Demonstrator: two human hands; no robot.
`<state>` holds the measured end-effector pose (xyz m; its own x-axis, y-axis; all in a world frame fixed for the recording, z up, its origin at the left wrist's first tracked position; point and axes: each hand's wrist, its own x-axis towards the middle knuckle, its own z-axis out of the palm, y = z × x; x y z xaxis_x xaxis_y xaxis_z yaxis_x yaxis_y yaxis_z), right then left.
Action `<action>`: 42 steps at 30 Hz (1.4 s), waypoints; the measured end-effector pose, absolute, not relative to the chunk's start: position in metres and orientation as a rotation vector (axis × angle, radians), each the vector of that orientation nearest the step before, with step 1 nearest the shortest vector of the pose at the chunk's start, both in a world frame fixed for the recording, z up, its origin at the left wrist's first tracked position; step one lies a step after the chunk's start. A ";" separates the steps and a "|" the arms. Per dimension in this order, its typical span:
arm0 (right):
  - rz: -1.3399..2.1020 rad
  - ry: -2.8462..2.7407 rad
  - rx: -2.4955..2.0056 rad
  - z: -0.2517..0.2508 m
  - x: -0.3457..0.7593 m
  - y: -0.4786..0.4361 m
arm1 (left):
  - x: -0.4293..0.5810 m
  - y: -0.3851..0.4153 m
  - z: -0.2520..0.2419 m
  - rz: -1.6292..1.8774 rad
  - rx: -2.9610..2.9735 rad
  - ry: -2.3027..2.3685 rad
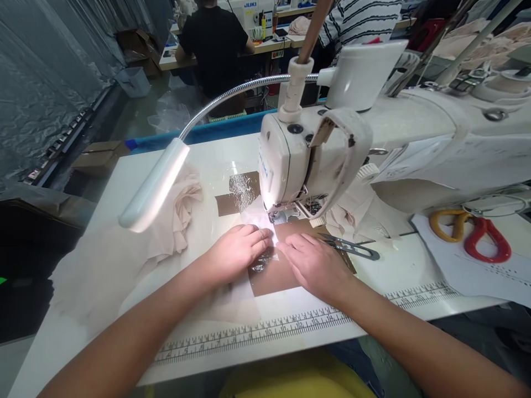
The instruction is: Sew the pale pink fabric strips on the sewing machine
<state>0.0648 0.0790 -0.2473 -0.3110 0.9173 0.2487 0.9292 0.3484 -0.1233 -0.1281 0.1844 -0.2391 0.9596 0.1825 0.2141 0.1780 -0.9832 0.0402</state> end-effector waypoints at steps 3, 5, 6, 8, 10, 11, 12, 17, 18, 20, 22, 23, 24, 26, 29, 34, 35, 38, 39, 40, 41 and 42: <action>-0.079 -2.351 -1.643 -0.247 0.065 0.080 | -0.129 0.187 -0.240 0.358 3.074 0.270; -0.098 -2.361 -1.636 -0.247 0.064 0.081 | -0.130 0.190 -0.241 0.362 3.051 0.265; -0.108 -2.362 -1.636 -0.247 0.064 0.082 | -0.130 0.191 -0.242 0.365 3.036 0.264; -0.122 -2.361 -1.643 -0.247 0.064 0.084 | -0.130 0.196 -0.243 0.376 3.004 0.264; -0.123 -2.356 -1.657 -0.248 0.064 0.087 | -0.130 0.200 -0.243 0.382 2.980 0.260; -0.115 -2.357 -1.665 -0.247 0.064 0.089 | -0.129 0.203 -0.243 0.382 2.973 0.253; -0.102 -2.359 -1.677 -0.247 0.064 0.091 | -0.129 0.205 -0.243 0.378 2.969 0.245; 0.016 -2.386 -1.780 -0.241 0.065 0.100 | -0.127 0.215 -0.244 0.371 2.955 0.227; 0.033 -2.392 -1.794 -0.239 0.065 0.101 | -0.127 0.217 -0.244 0.376 2.953 0.232; 0.035 -2.396 -1.801 -0.238 0.065 0.102 | -0.127 0.218 -0.243 0.384 2.952 0.246; -0.001 -2.388 -1.783 -0.240 0.065 0.103 | -0.126 0.218 -0.243 0.375 2.960 0.258; -0.025 -2.379 -1.772 -0.242 0.065 0.103 | -0.126 0.217 -0.243 0.369 2.970 0.266; -0.052 -2.368 -1.761 -0.244 0.065 0.102 | -0.126 0.216 -0.242 0.366 2.982 0.271; -0.098 -2.354 -1.731 -0.248 0.066 0.102 | -0.125 0.213 -0.242 0.375 3.006 0.270; -0.156 -2.344 -1.676 -0.252 0.068 0.102 | -0.125 0.210 -0.243 0.385 3.030 0.251; -0.184 -2.336 -1.629 -0.251 0.070 0.102 | -0.126 0.210 -0.244 0.378 3.025 0.235; -0.185 -2.342 -1.629 -0.251 0.070 0.102 | -0.126 0.211 -0.245 0.378 3.022 0.238; -0.186 -2.353 -1.655 -0.251 0.070 0.103 | -0.127 0.215 -0.247 0.379 3.013 0.266; -0.187 -2.350 -1.667 -0.252 0.070 0.104 | -0.126 0.217 -0.247 0.378 3.010 0.277; -0.192 -2.344 -1.676 -0.253 0.070 0.105 | -0.126 0.218 -0.248 0.376 3.008 0.286; -0.203 -2.337 -1.681 -0.254 0.070 0.106 | -0.126 0.220 -0.247 0.378 3.006 0.294; -0.216 -2.331 -1.685 -0.255 0.070 0.107 | -0.126 0.222 -0.247 0.382 3.004 0.300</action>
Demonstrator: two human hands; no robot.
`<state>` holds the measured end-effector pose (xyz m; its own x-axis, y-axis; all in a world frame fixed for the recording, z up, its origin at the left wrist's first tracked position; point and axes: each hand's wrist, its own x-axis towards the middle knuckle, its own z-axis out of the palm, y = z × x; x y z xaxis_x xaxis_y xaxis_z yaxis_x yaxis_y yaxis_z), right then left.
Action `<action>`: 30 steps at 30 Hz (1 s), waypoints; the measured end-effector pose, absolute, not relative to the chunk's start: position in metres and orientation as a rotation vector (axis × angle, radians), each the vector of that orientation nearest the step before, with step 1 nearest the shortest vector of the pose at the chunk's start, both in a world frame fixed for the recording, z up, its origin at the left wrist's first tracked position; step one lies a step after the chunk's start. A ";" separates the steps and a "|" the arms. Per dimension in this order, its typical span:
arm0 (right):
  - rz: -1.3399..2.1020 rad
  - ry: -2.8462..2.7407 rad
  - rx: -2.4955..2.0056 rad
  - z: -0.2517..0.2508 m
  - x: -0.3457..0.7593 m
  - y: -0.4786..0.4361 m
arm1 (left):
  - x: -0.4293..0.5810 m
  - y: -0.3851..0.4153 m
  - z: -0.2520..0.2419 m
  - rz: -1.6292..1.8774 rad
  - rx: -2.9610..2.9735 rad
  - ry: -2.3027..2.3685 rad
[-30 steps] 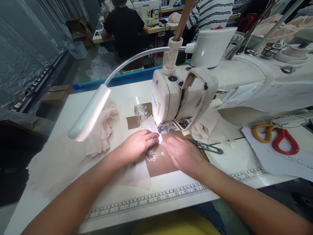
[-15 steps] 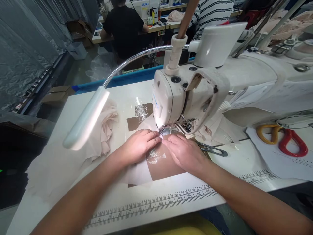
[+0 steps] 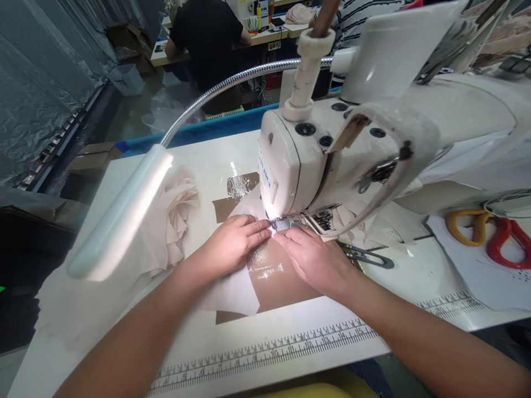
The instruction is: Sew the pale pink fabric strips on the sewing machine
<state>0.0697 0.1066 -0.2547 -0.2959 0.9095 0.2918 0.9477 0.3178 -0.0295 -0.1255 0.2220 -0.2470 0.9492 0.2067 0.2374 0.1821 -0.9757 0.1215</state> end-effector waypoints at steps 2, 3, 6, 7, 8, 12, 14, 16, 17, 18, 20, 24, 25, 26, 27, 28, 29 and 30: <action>-0.241 -2.316 -1.693 -0.257 0.070 0.108 | -0.125 0.225 -0.246 0.390 3.000 0.312; -0.243 -2.307 -1.696 -0.258 0.070 0.108 | -0.124 0.227 -0.246 0.396 2.998 0.318; -0.209 -2.276 -1.715 -0.259 0.070 0.108 | -0.123 0.229 -0.246 0.432 2.984 0.342; -0.189 -2.267 -1.721 -0.259 0.070 0.108 | -0.123 0.230 -0.246 0.444 2.979 0.351; -0.168 -2.258 -1.727 -0.259 0.070 0.108 | -0.122 0.231 -0.247 0.455 2.975 0.360; -0.064 -2.230 -1.740 -0.256 0.070 0.108 | -0.122 0.232 -0.249 0.481 2.963 0.370; -0.016 -2.217 -1.738 -0.255 0.070 0.108 | -0.122 0.231 -0.249 0.493 2.961 0.375; 0.018 -2.202 -1.731 -0.255 0.070 0.108 | -0.124 0.230 -0.249 0.514 2.957 0.398; 0.029 -2.195 -1.727 -0.255 0.070 0.109 | -0.125 0.229 -0.248 0.528 2.951 0.420; 0.037 -2.190 -1.721 -0.256 0.071 0.108 | -0.126 0.229 -0.248 0.544 2.942 0.444; 0.052 -2.180 -1.713 -0.257 0.071 0.108 | -0.130 0.228 -0.247 0.580 2.918 0.474; 0.081 -2.153 -1.724 -0.258 0.071 0.108 | -0.137 0.232 -0.247 0.544 2.904 0.518; 0.088 -2.147 -1.728 -0.257 0.070 0.108 | -0.138 0.232 -0.246 0.511 2.912 0.546; 0.094 -2.141 -1.730 -0.256 0.070 0.108 | -0.138 0.232 -0.245 0.479 2.925 0.580; 0.101 -2.137 -1.732 -0.255 0.070 0.108 | -0.138 0.230 -0.243 0.444 2.940 0.618; 0.104 -2.133 -1.734 -0.254 0.069 0.109 | -0.137 0.227 -0.240 0.391 2.953 0.665; 0.105 -2.130 -1.736 -0.253 0.069 0.109 | -0.137 0.223 -0.237 0.324 2.959 0.719; 0.103 -2.129 -1.736 -0.252 0.069 0.109 | -0.136 0.217 -0.232 0.246 2.955 0.776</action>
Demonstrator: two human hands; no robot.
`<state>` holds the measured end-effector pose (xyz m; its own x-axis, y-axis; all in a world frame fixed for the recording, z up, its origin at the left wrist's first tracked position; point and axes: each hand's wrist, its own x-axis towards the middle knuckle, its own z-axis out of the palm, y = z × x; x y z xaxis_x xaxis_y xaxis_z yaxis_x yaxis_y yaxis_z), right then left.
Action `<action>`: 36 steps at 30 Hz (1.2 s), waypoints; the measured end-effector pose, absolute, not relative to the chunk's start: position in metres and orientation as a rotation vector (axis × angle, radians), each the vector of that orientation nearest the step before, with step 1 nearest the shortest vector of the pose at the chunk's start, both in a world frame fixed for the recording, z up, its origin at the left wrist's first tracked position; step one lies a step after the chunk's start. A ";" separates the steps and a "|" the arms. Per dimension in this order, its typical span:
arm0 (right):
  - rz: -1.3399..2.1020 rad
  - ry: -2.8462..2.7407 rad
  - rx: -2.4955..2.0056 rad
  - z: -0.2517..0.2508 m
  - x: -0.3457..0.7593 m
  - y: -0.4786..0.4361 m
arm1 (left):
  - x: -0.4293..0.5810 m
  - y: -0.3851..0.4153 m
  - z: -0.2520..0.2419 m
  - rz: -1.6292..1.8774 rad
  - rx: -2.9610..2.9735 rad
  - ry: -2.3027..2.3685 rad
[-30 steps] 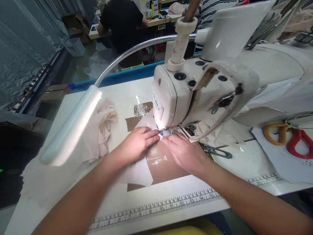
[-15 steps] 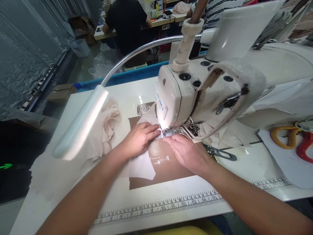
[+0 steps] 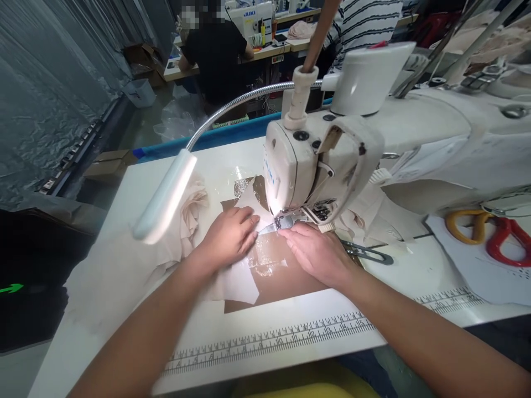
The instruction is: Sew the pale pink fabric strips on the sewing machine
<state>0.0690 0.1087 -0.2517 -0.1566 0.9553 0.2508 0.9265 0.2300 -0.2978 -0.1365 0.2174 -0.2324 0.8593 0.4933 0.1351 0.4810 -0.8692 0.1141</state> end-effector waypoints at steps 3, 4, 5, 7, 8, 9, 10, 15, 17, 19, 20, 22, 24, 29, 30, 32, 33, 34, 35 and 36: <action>0.116 -2.149 -1.701 -0.250 0.069 0.107 | -0.136 0.196 -0.217 0.034 2.899 0.906; 0.127 -2.169 -1.672 -0.250 0.069 0.107 | -0.135 0.188 -0.212 -0.016 2.870 0.919; 0.138 -2.196 -1.639 -0.250 0.069 0.106 | -0.136 0.182 -0.207 -0.065 2.831 0.914; 0.142 -2.271 -1.589 -0.251 0.069 0.104 | -0.136 0.172 -0.198 -0.150 2.718 0.881; 0.135 -2.308 -1.576 -0.251 0.069 0.103 | -0.137 0.170 -0.195 -0.168 2.656 0.856; 0.129 -2.340 -1.573 -0.251 0.069 0.103 | -0.138 0.168 -0.192 -0.165 2.603 0.826; 0.129 -2.363 -1.574 -0.251 0.069 0.102 | -0.139 0.168 -0.190 -0.142 2.570 0.798; 0.204 -2.380 -1.568 -0.249 0.069 0.103 | -0.142 0.179 -0.194 0.054 2.624 0.617; 0.231 -2.374 -1.572 -0.248 0.070 0.104 | -0.140 0.184 -0.203 0.127 2.729 0.486; 0.239 -2.365 -1.564 -0.249 0.071 0.104 | -0.137 0.185 -0.213 0.159 2.844 0.396; 0.237 -2.355 -1.563 -0.249 0.071 0.104 | -0.135 0.185 -0.218 0.162 2.892 0.392; 0.223 -2.335 -1.562 -0.250 0.071 0.104 | -0.132 0.182 -0.224 0.163 2.971 0.441; 0.199 -2.321 -1.575 -0.250 0.071 0.104 | -0.128 0.177 -0.227 0.151 3.028 0.510; 0.159 -2.304 -1.640 -0.249 0.069 0.104 | -0.121 0.169 -0.228 0.133 3.098 0.645; 0.158 -2.301 -1.648 -0.249 0.070 0.104 | -0.120 0.169 -0.229 0.145 3.105 0.656; 0.156 -2.297 -1.656 -0.250 0.070 0.105 | -0.118 0.167 -0.229 0.166 3.115 0.677; 0.155 -2.297 -1.657 -0.250 0.070 0.105 | -0.118 0.167 -0.230 0.167 3.116 0.689; 0.156 -2.298 -1.657 -0.251 0.070 0.105 | -0.117 0.167 -0.230 0.161 3.116 0.701; 0.155 -2.298 -1.655 -0.251 0.070 0.106 | -0.116 0.166 -0.230 0.152 3.117 0.712; 0.153 -2.296 -1.654 -0.251 0.070 0.106 | -0.116 0.165 -0.230 0.141 3.117 0.722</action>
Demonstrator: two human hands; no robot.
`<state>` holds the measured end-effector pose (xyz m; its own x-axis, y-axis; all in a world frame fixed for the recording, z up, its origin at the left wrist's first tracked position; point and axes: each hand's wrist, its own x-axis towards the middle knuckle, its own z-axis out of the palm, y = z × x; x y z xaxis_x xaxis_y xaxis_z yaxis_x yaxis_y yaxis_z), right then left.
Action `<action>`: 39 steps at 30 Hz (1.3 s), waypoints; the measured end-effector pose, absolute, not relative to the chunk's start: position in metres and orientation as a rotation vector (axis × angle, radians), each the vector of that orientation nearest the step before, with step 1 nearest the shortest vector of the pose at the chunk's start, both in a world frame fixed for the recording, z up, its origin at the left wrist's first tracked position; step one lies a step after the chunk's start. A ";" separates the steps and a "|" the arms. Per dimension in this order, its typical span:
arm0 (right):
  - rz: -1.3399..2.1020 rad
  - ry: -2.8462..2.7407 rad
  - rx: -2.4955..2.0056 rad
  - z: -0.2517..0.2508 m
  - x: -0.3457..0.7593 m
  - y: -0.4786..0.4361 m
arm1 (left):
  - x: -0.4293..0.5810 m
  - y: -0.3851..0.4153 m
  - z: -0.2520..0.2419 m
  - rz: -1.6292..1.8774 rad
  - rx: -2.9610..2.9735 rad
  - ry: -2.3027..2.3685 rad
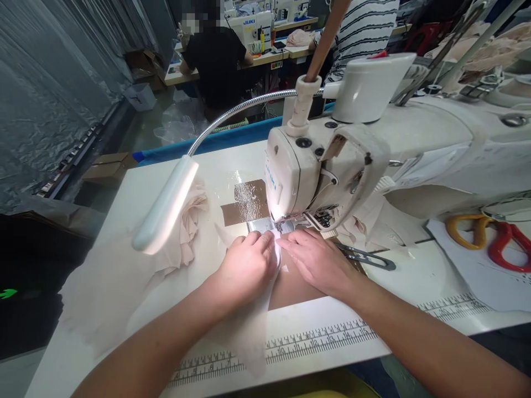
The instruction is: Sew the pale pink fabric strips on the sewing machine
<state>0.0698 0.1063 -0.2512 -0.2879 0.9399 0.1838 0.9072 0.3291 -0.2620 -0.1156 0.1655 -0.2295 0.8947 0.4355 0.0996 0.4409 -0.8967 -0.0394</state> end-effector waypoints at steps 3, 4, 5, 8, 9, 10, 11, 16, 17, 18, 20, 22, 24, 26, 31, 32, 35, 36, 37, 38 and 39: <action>0.157 -2.284 -1.661 -0.251 0.069 0.108 | -0.113 0.164 -0.229 -0.108 -2.979 -0.719; 0.163 -2.279 -1.667 -0.251 0.069 0.108 | -0.111 0.164 -0.228 -0.097 -2.971 -0.729; 0.171 -2.275 -1.674 -0.251 0.068 0.109 | -0.110 0.164 -0.228 -0.084 -2.964 -0.737; 0.185 -2.273 -1.700 -0.249 0.068 0.109 | -0.108 0.163 -0.228 -0.050 -2.949 -0.753; 0.176 -2.276 -1.709 -0.249 0.068 0.109 | -0.109 0.163 -0.228 -0.046 -2.947 -0.752; 0.160 -2.282 -1.717 -0.249 0.068 0.108 | -0.110 0.163 -0.228 -0.050 -2.948 -0.747; 0.137 -2.291 -1.724 -0.249 0.068 0.107 | -0.111 0.162 -0.228 -0.059 -2.952 -0.737; -0.002 -2.328 -1.724 -0.249 0.067 0.103 | -0.116 0.160 -0.226 -0.104 -3.017 -0.668; -0.019 -2.329 -1.722 -0.249 0.067 0.103 | -0.116 0.160 -0.225 -0.112 -3.027 -0.664; -0.030 -2.330 -1.721 -0.249 0.067 0.103 | -0.116 0.161 -0.225 -0.123 -3.034 -0.663; -0.049 -2.327 -1.724 -0.248 0.066 0.103 | -0.114 0.162 -0.225 -0.154 -3.042 -0.667; -0.063 -2.319 -1.735 -0.248 0.066 0.104 | -0.112 0.164 -0.225 -0.183 -3.051 -0.664; -0.067 -2.303 -1.755 -0.249 0.065 0.105 | -0.112 0.167 -0.226 -0.199 -3.057 -0.663; -0.067 -2.292 -1.768 -0.250 0.064 0.106 | -0.112 0.169 -0.227 -0.205 -3.057 -0.677; -0.050 -2.285 -1.778 -0.252 0.065 0.106 | -0.115 0.174 -0.234 -0.252 -3.039 -0.728; -0.040 -2.284 -1.785 -0.252 0.065 0.106 | -0.115 0.175 -0.235 -0.261 -3.040 -0.726; -0.026 -2.273 -1.794 -0.251 0.065 0.106 | -0.118 0.178 -0.235 -0.278 -3.058 -0.727; -0.028 -2.268 -1.790 -0.251 0.065 0.107 | -0.120 0.178 -0.234 -0.282 -3.066 -0.738; -0.029 -2.266 -1.783 -0.251 0.065 0.107 | -0.121 0.178 -0.231 -0.280 -3.080 -0.754; -0.029 -2.264 -1.775 -0.251 0.066 0.108 | -0.122 0.177 -0.228 -0.270 -3.097 -0.777; -0.028 -2.261 -1.769 -0.251 0.066 0.108 | -0.124 0.177 -0.225 -0.246 -3.114 -0.805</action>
<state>0.0657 0.1081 -0.2508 -0.2180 0.9503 0.2221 0.9555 0.2541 -0.1497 -0.1237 0.1765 -0.2247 0.8640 0.4876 0.1258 0.4747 -0.8720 0.1195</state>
